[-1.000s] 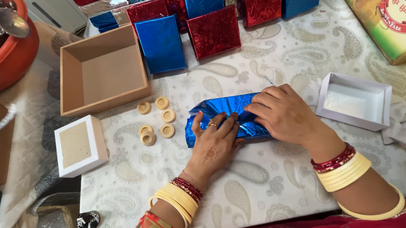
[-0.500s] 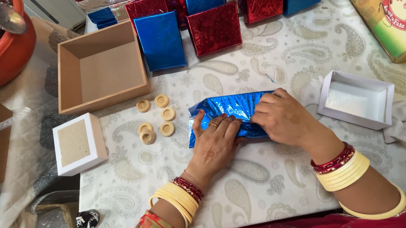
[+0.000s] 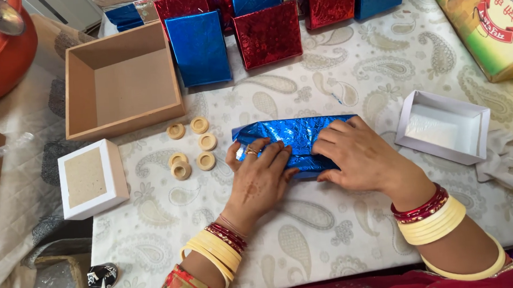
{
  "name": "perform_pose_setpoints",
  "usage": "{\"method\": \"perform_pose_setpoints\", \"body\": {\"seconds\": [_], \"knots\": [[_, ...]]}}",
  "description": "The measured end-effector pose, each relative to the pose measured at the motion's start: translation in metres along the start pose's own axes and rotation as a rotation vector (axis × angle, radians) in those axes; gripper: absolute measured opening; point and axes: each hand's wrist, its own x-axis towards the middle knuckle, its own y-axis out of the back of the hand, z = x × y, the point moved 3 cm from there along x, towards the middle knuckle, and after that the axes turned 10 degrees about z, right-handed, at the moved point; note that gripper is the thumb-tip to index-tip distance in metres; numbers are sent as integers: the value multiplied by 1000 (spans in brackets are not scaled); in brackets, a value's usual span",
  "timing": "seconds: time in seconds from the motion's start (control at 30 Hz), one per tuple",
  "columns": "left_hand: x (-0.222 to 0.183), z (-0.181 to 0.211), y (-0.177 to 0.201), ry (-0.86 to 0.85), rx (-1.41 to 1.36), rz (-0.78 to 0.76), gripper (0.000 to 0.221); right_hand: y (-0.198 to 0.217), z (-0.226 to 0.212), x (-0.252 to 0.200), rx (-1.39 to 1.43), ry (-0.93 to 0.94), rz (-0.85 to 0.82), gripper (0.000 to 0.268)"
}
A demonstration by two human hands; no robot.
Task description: Packing small wooden components into boxes and wrapping them in blue foil.
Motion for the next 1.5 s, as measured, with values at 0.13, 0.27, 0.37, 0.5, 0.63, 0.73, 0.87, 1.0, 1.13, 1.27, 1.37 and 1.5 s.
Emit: {"method": "perform_pose_setpoints", "body": {"seconds": [0.13,0.27,0.37,0.5,0.63,0.73,0.87,1.0,1.13,1.27,1.37,1.5], "knots": [[1,-6,0,30,-50,-16,37,4,-2,1,-4,58,116,41],[2,-12,0,64,-110,-13,38,4,-7,1,-19,98,125,36],[2,-15,-1,68,-147,-13,33,0,-12,-1,-29,109,-19,39],[3,-17,-2,105,-141,38,19,-6,-21,4,-33,32,-176,60],[7,-19,-1,129,-134,96,21,-16,-16,6,19,-104,-244,80],[12,-16,5,99,-91,193,20,-14,-19,10,57,-161,-253,85],[6,-20,-7,100,-123,207,19,-19,-18,10,67,-176,-264,86],[-2,-22,-19,125,-194,125,14,-21,-21,11,38,-164,-277,86],[0,-13,-13,122,-170,53,16,-23,-20,10,10,-176,-295,85],[7,-6,-2,66,-134,27,30,-31,5,5,87,-131,-146,71],[3,-7,-4,40,-138,-36,42,-22,17,7,165,-76,63,57],[0,-10,-7,11,-125,-64,40,-14,13,11,76,-13,132,62]]}}
